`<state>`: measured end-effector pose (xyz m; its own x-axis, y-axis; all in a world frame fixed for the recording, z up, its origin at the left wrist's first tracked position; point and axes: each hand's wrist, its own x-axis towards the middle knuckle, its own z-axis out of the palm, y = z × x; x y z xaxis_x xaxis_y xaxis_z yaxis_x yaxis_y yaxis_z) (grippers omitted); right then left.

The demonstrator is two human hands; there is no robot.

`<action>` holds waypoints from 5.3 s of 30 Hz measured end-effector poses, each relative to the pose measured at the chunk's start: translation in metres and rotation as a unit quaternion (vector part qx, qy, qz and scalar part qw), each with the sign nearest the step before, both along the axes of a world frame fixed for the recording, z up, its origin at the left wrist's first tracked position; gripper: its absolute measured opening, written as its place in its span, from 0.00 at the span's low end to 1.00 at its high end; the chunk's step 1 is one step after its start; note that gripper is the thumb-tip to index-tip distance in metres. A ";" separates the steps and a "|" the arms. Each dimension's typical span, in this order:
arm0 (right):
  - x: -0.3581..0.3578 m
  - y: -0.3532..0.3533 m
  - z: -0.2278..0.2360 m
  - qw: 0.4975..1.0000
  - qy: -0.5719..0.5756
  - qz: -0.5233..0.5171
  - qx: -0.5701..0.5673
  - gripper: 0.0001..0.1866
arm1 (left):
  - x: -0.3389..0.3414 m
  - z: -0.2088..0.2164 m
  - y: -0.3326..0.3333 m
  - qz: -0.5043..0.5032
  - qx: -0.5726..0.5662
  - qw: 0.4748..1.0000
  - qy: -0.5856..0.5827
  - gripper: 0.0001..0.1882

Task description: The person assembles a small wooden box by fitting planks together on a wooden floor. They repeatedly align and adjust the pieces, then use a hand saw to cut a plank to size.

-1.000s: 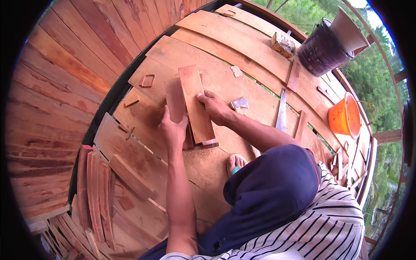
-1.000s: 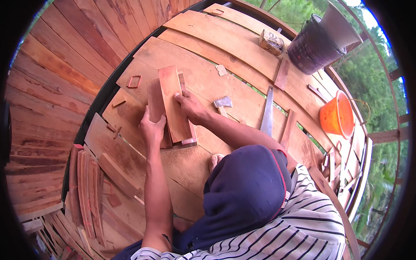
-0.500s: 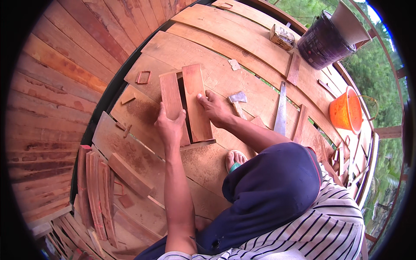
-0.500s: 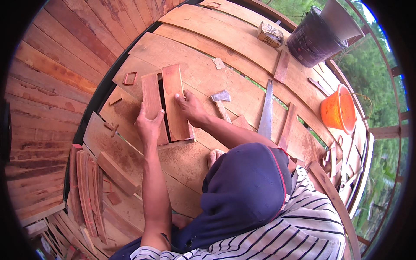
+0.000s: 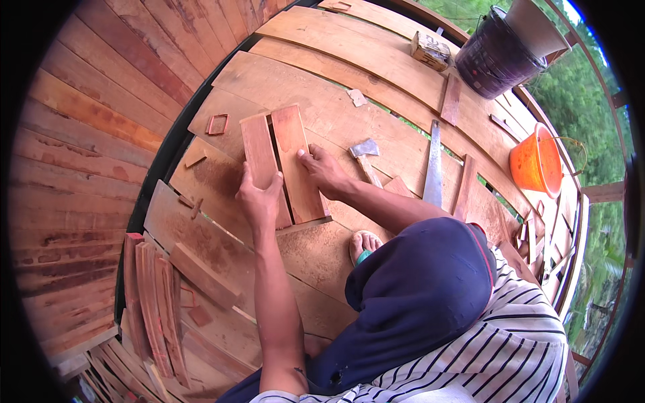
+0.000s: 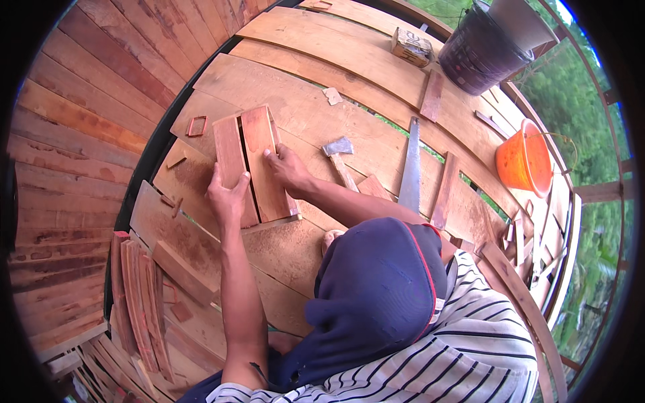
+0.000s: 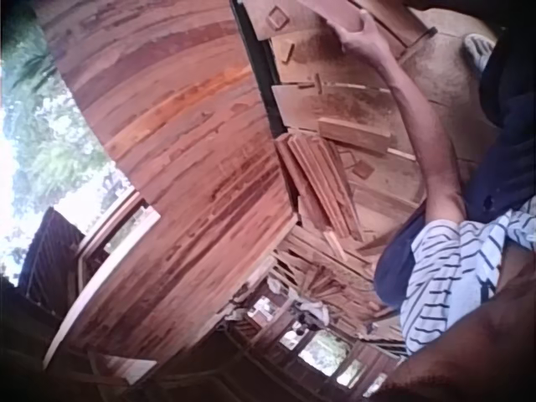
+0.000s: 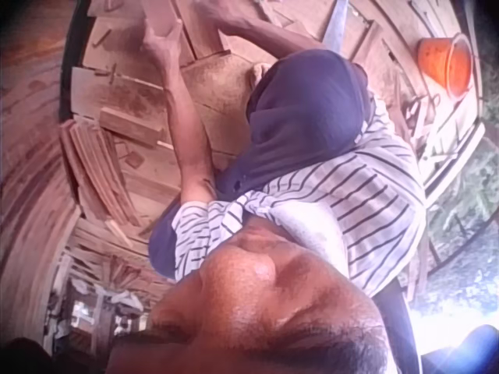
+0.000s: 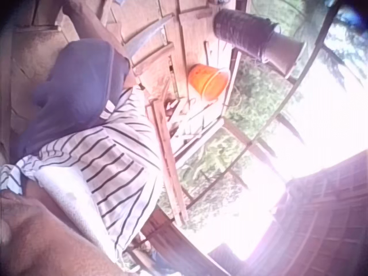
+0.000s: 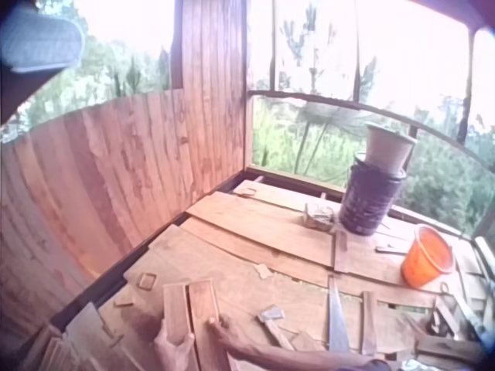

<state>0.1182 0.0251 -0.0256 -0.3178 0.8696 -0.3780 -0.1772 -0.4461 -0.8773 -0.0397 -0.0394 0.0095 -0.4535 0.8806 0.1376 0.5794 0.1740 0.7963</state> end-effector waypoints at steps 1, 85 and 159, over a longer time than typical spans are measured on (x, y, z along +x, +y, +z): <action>0.000 0.000 -0.001 1.000 -0.003 0.002 0.001 0.20 | 0.000 0.001 -0.001 0.001 -0.006 1.000 -0.005 0.44; -0.011 -0.008 0.007 0.999 -0.020 -0.029 0.035 0.19 | -0.003 -0.002 -0.005 0.000 0.011 1.000 -0.001 0.45; -0.003 -0.006 0.040 0.998 0.021 0.055 -0.032 0.19 | -0.003 -0.005 -0.004 -0.010 0.006 1.000 0.008 0.41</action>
<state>0.1153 0.0191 0.0147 -0.4263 0.8031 -0.4164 -0.1602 -0.5200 -0.8390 -0.0428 -0.0437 0.0048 -0.4329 0.8878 0.1559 0.5956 0.1519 0.7888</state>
